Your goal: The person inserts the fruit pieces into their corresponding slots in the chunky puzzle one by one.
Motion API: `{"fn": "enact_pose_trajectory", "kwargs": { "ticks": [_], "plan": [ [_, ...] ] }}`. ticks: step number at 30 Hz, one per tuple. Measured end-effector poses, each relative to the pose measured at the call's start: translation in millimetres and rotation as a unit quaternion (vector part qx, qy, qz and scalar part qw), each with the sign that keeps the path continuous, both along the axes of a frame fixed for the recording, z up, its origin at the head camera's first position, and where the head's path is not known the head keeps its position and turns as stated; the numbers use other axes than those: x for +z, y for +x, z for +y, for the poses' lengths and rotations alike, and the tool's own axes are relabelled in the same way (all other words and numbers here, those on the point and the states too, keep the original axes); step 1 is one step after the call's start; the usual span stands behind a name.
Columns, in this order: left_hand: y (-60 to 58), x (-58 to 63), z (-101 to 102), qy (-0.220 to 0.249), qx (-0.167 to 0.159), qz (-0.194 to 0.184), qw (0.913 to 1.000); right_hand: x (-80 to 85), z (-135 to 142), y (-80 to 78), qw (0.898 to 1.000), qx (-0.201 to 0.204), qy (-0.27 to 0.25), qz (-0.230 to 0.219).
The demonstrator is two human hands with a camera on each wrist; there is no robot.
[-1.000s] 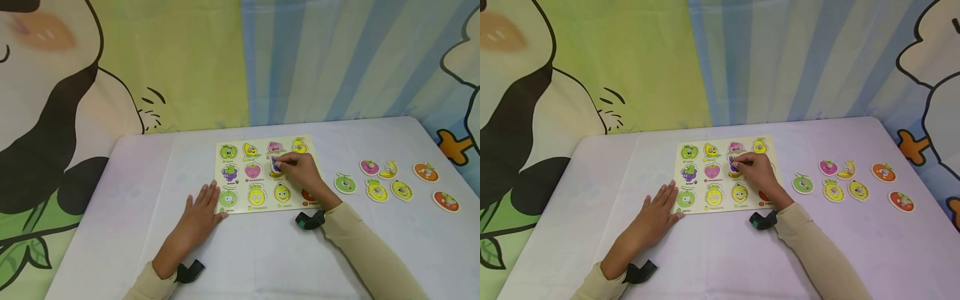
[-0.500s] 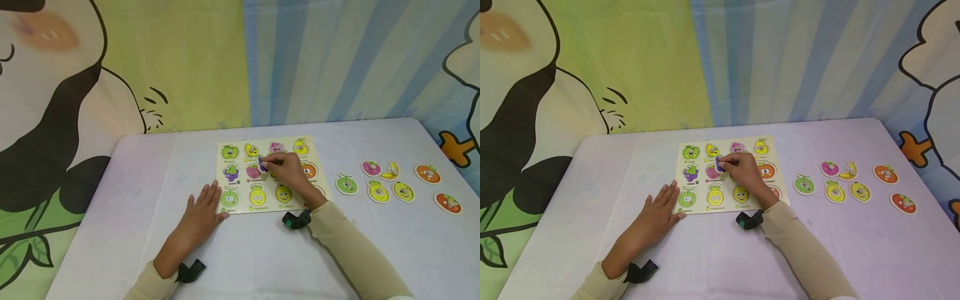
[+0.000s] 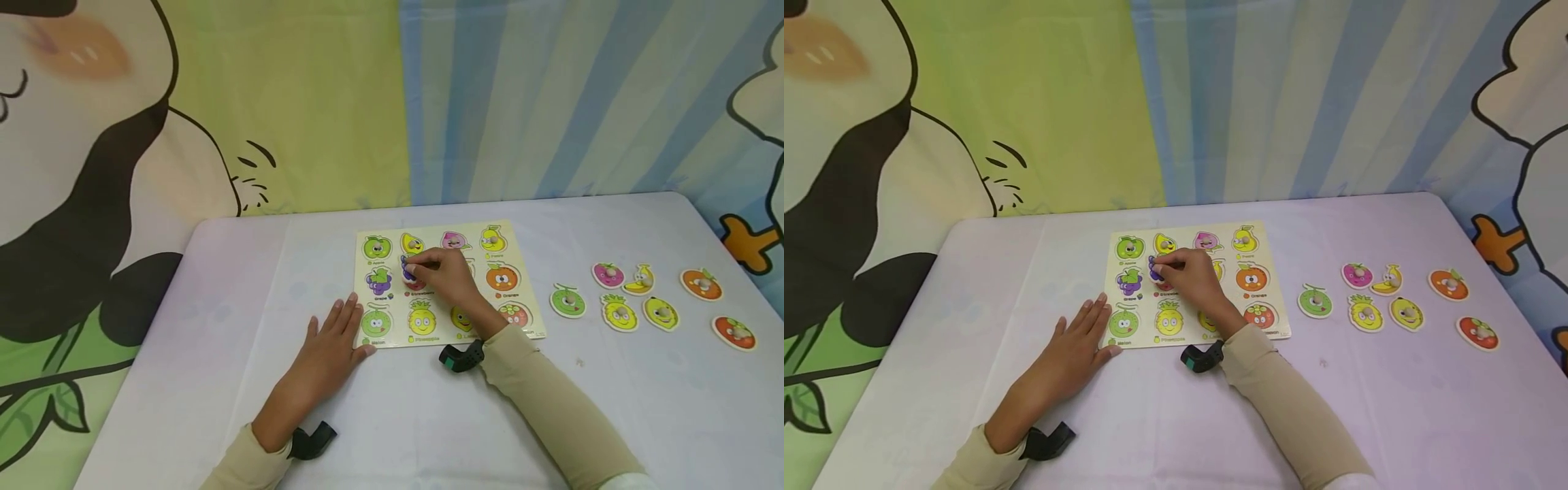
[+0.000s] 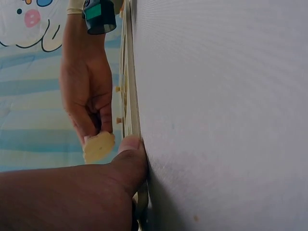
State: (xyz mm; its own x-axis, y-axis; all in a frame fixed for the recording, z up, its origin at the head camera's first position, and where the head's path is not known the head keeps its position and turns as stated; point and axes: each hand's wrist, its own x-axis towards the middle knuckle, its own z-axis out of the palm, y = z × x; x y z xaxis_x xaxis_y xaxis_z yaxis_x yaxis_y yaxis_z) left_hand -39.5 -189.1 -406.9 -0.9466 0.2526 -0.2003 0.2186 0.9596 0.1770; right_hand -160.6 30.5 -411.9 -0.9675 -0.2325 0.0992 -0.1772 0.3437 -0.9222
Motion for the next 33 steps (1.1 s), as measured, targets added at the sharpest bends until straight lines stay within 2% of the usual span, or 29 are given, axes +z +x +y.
{"fn": "enact_pose_trajectory", "kwargs": {
  "ticks": [10, 16, 21, 33],
  "plan": [
    [-0.1, 1.5, 0.2, 0.001, 0.002, -0.003, 1.0, -3.9, -17.8, 1.2, 0.998, 0.014, -0.032, -0.049],
    [-0.2, 1.7, -0.1, -0.003, -0.001, -0.003, 1.0, -5.8, -28.2, 0.8, 0.998, 0.028, -0.026, -0.047],
    [-0.9, 1.6, 0.6, -0.008, -0.002, -0.001, 1.0, -7.5, -32.6, 0.5, 0.998, 0.024, -0.01, -0.058],
    [-1.5, -0.1, -0.7, -0.009, -0.004, -0.001, 0.9999, -5.3, -40.1, 2.1, 0.997, 0.037, 0.063, -0.011]
  ]
}}
